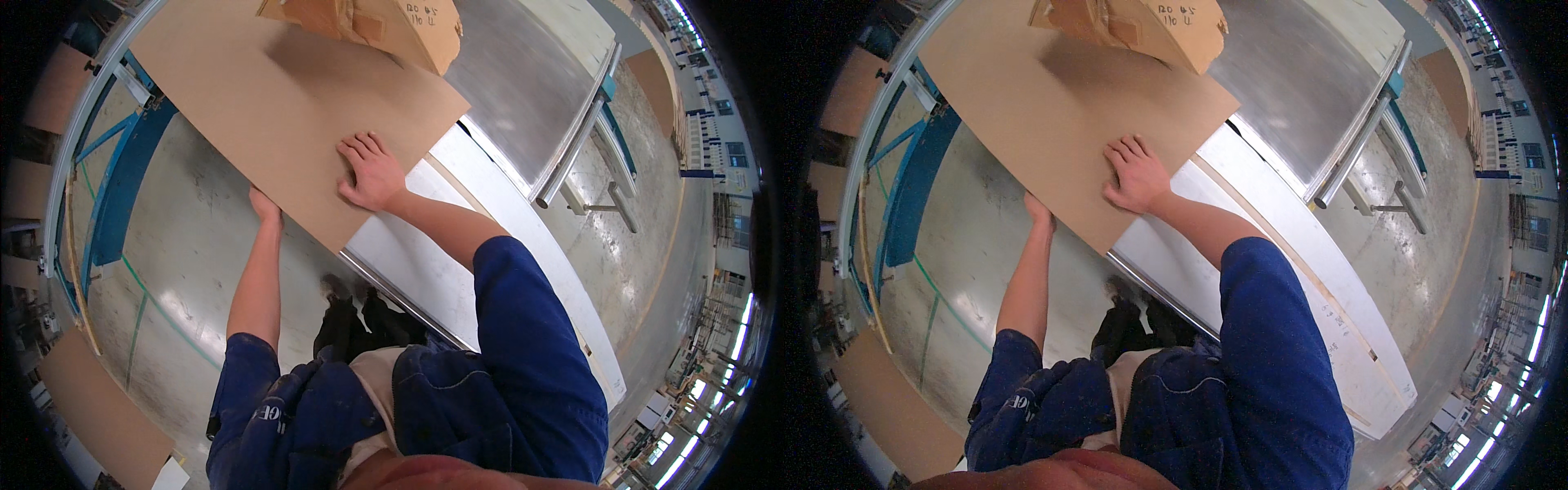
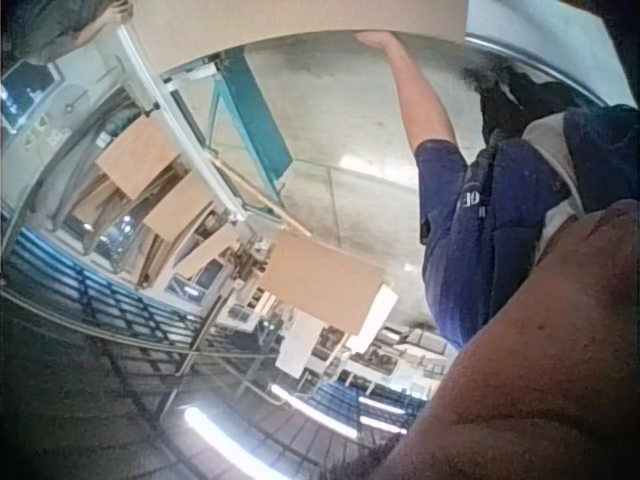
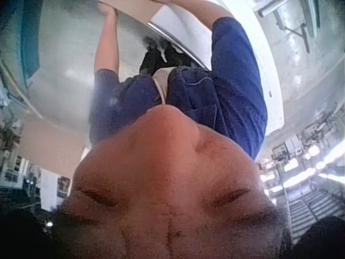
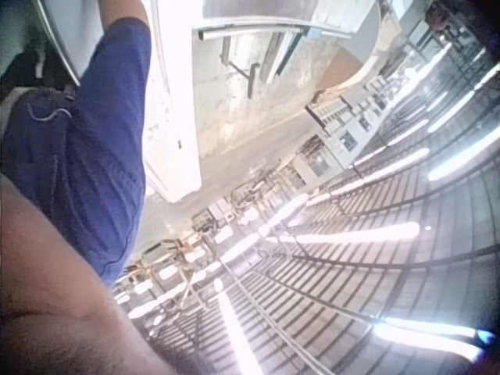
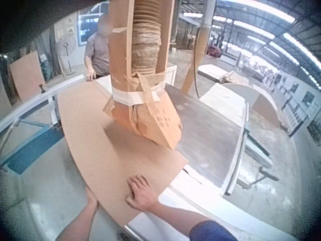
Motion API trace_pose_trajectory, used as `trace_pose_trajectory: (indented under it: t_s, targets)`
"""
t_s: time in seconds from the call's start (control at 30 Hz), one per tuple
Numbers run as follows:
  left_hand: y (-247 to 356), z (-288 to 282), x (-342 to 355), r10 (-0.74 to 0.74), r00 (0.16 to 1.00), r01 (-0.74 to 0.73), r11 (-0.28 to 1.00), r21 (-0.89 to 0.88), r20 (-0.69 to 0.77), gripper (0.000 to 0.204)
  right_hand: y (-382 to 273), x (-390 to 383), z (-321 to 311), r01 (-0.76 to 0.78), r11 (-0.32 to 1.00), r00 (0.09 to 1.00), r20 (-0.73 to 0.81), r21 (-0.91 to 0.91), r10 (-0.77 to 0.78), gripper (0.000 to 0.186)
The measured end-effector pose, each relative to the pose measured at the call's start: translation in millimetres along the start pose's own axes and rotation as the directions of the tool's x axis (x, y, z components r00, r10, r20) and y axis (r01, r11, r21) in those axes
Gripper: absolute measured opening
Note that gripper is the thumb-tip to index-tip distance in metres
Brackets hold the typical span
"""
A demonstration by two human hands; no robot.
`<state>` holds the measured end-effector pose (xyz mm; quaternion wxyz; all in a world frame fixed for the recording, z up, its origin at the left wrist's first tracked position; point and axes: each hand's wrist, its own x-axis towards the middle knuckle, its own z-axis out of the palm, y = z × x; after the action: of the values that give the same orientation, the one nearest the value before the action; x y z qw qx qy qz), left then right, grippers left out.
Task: The person positions and slides large wooden panels through a table saw in an industrial woodworking setting.
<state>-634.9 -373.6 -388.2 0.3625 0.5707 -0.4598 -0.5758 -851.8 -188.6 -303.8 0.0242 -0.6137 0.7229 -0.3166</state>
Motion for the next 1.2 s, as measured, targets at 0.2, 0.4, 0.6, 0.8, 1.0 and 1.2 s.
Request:
trace_pose_trajectory:
  t_s: [0.2, 0.4, 0.6, 0.8, 1.0, 1.2]
  targets:
    - [18, -7, 42, 0.024, 1.0, -0.024, 1.0, -0.004, 0.017, 0.042, -1, 40, 20, -0.001, 1.0, 1.0, -0.011, -0.003, 0.001, 0.063]
    - [43, -8, 78, -0.004, 0.999, 0.006, 0.998, -0.057, 0.041, 0.041, -5, 82, 38, -0.007, 1.0, 0.999, -0.037, -0.012, 0.007, 0.065]
    - [59, -17, 105, 0.043, 0.998, -0.043, 0.999, 0.001, 0.053, 0.04, -13, 113, 49, -0.003, 1.0, 1.0, -0.019, -0.008, 0.003, 0.066]
    - [63, -23, 139, 0.012, 0.997, -0.007, 0.997, -0.078, 0.075, 0.04, -22, 129, 58, -0.031, 1.0, 0.999, -0.011, -0.003, 0.031, 0.063]
    - [95, -49, 138, -0.139, 0.984, 0.156, 0.975, -0.161, 0.113, 0.048, -63, -19, 27, -0.285, 0.958, 0.946, 0.169, 0.015, 0.278, 0.067]
    - [137, -38, 127, -0.059, 0.989, 0.08, 0.984, -0.159, 0.135, 0.058, -119, -303, -33, -0.988, 0.138, 0.152, -0.388, -0.063, 0.909, 0.073]
